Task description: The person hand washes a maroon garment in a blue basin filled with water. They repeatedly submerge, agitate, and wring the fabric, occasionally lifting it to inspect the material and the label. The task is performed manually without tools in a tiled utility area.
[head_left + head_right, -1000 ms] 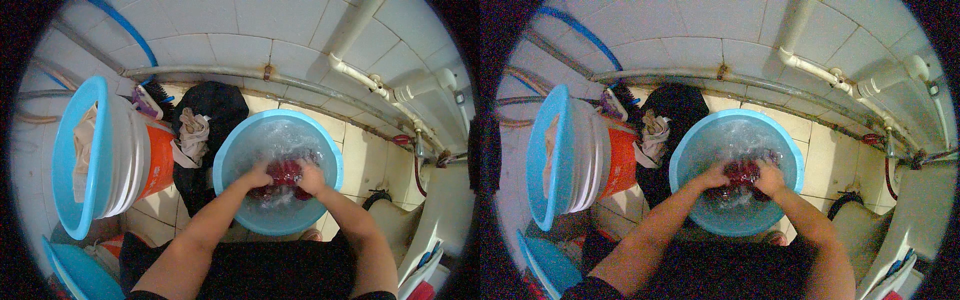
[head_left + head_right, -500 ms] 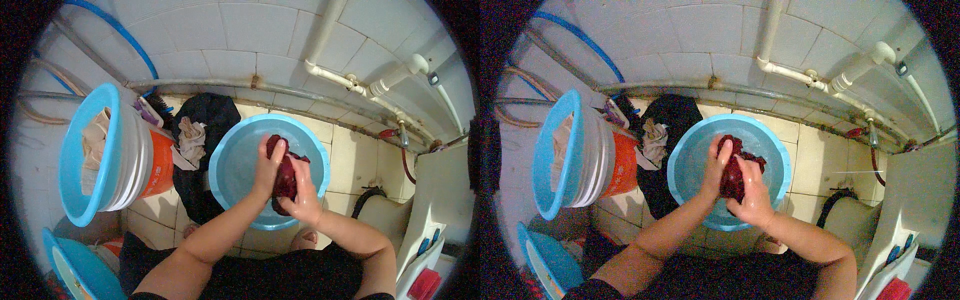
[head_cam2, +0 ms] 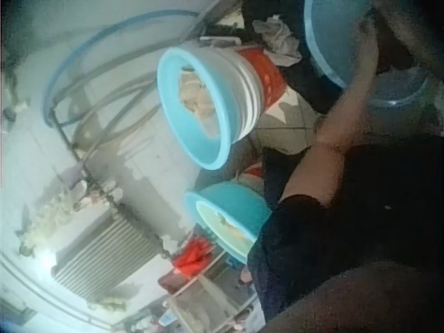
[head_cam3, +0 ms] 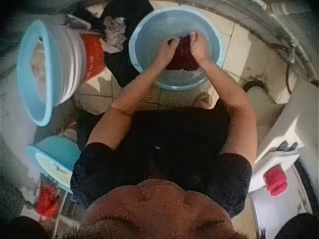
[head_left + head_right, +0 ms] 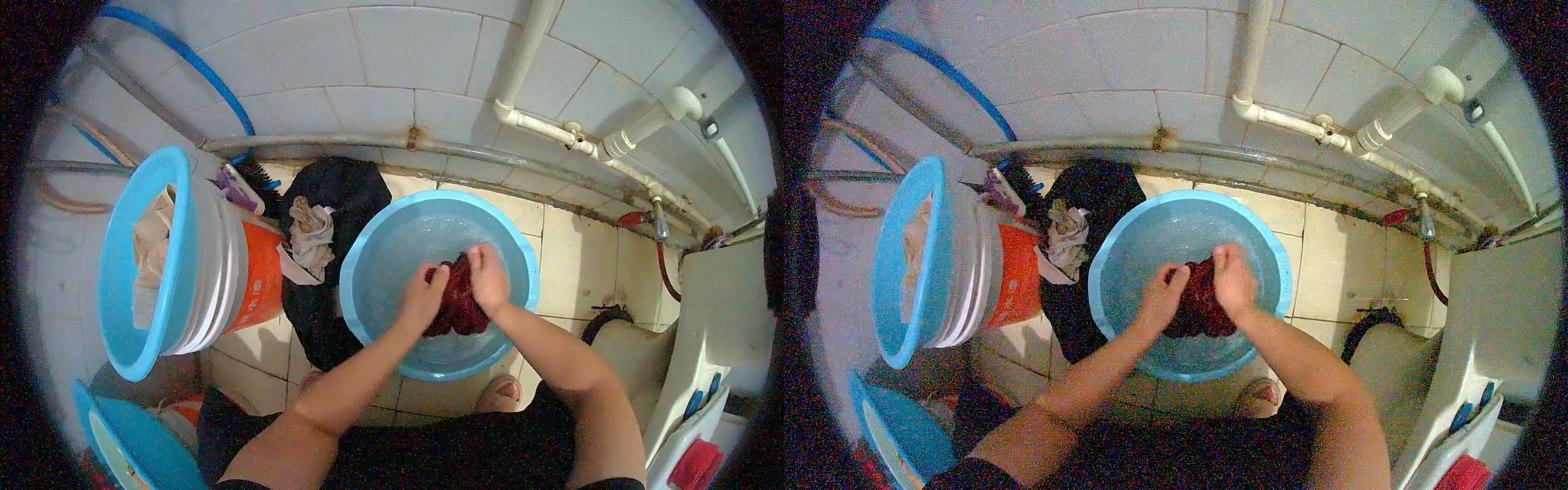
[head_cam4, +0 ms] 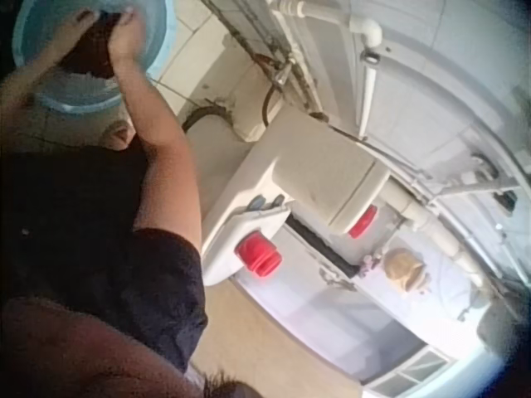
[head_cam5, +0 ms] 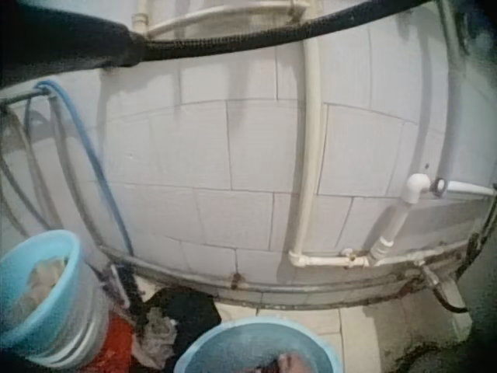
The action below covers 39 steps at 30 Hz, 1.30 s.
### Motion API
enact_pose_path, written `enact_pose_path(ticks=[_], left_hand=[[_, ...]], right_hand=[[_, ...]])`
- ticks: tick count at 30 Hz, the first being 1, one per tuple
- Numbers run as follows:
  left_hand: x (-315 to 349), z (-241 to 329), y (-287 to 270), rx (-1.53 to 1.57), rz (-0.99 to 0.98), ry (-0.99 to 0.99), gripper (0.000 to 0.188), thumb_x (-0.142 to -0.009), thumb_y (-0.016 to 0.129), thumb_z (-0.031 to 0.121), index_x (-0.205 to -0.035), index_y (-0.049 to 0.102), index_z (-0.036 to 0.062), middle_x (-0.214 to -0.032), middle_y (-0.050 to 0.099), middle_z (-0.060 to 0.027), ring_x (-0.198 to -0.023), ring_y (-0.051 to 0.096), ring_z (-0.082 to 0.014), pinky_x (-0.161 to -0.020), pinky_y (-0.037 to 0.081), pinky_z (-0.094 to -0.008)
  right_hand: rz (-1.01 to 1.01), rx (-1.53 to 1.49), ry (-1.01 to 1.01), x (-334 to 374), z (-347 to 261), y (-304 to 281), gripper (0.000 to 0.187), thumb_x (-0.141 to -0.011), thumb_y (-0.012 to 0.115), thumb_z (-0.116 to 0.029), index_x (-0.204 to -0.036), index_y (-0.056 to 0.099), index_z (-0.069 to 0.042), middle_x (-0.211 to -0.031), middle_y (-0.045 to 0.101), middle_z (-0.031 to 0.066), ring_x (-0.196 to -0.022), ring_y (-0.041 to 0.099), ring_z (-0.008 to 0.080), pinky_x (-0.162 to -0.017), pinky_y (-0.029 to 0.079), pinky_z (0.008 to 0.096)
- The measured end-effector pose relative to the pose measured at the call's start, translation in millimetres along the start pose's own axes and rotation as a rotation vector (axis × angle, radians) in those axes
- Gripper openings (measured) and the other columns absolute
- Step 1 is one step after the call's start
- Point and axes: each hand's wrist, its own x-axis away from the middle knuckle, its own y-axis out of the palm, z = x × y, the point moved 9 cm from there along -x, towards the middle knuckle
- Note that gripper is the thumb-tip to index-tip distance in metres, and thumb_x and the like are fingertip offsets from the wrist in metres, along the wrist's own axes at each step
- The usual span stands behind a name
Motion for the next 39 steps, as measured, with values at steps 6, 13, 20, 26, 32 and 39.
enact_pose_path(ticks=[6, 13, 20, 26, 32, 39], left_hand=[[-30, -34, -18, -0.875, -0.008, 0.169, 0.069, -0.084, 0.05, 0.046, -0.14, 0.023, 0.0161, -0.144, 0.013, -0.0186, -0.128, 0.017, -0.0444, -0.095, 0.03, -0.0598], [-41, -63, -3, -0.767, -0.046, 0.02, 0.069, -0.085, 0.047, 0.049, -0.142, 0.017, 0.0231, -0.146, 0.008, -0.0191, -0.132, 0.013, -0.0417, -0.095, 0.028, -0.0629], [-48, -113, 40, 0.784, -0.356, -0.411, 0.081, -0.081, 0.039, 0.067, -0.141, 0.015, 0.0184, -0.139, 0.026, -0.018, -0.125, 0.033, -0.0338, -0.097, 0.035, -0.0501], [-16, -24, 6, 0.994, 0.076, -0.093, 0.039, -0.086, 0.057, 0.039, -0.107, 0.051, 0.0068, -0.091, 0.058, -0.0081, -0.078, 0.058, -0.0188, -0.07, 0.049, -0.0329], [26, 54, -23, 0.586, 0.287, 0.02, 0.026, -0.087, 0.058, 0.024, -0.097, 0.055, 0.0, -0.085, 0.06, -0.009, -0.076, 0.055, -0.0167, -0.07, 0.045, -0.0287], [33, 49, 5, 0.028, 0.081, 0.257, 0.028, -0.083, 0.059, 0.025, -0.102, 0.054, 0.0054, -0.091, 0.058, -0.016, -0.087, 0.057, -0.0282, -0.075, 0.045, -0.0368]], right_hand=[[-0.196, 0.509, -0.197, 17, -10, 20, 0.081, -0.074, 0.055, -0.06, -0.139, 0.027, -0.02, -0.14, 0.021, 0.0214, -0.126, 0.026, 0.0424, -0.099, 0.031, 0.0509], [-0.398, 0.417, -0.073, 5, 41, 51, 0.056, -0.077, 0.065, -0.034, -0.127, 0.044, -0.017, -0.134, 0.03, 0.0199, -0.114, 0.042, 0.0399, -0.093, 0.04, 0.0461], [-0.191, 0.041, -0.408, 52, -70, 3, 0.051, -0.071, 0.071, -0.026, -0.118, 0.053, -0.016, -0.117, 0.05, 0.0151, -0.106, 0.05, 0.0349, -0.088, 0.044, 0.0406], [-0.171, -0.189, -0.437, 87, -112, -26, 0.032, -0.073, 0.069, -0.017, -0.101, 0.056, -0.007, -0.101, 0.053, 0.0138, -0.089, 0.055, 0.0316, -0.077, 0.046, 0.0353], [0.008, -0.322, -0.292, 60, -101, -45, 0.028, -0.086, 0.054, -0.029, -0.094, 0.056, -0.003, -0.082, 0.055, 0.0161, -0.076, 0.057, 0.0338, -0.069, 0.046, 0.0383], [-0.03, -0.135, -0.044, 1, -22, -6, 0.041, -0.09, 0.042, -0.043, -0.096, 0.056, -0.005, -0.086, 0.058, 0.0217, -0.084, 0.057, 0.039, -0.075, 0.043, 0.0457]])
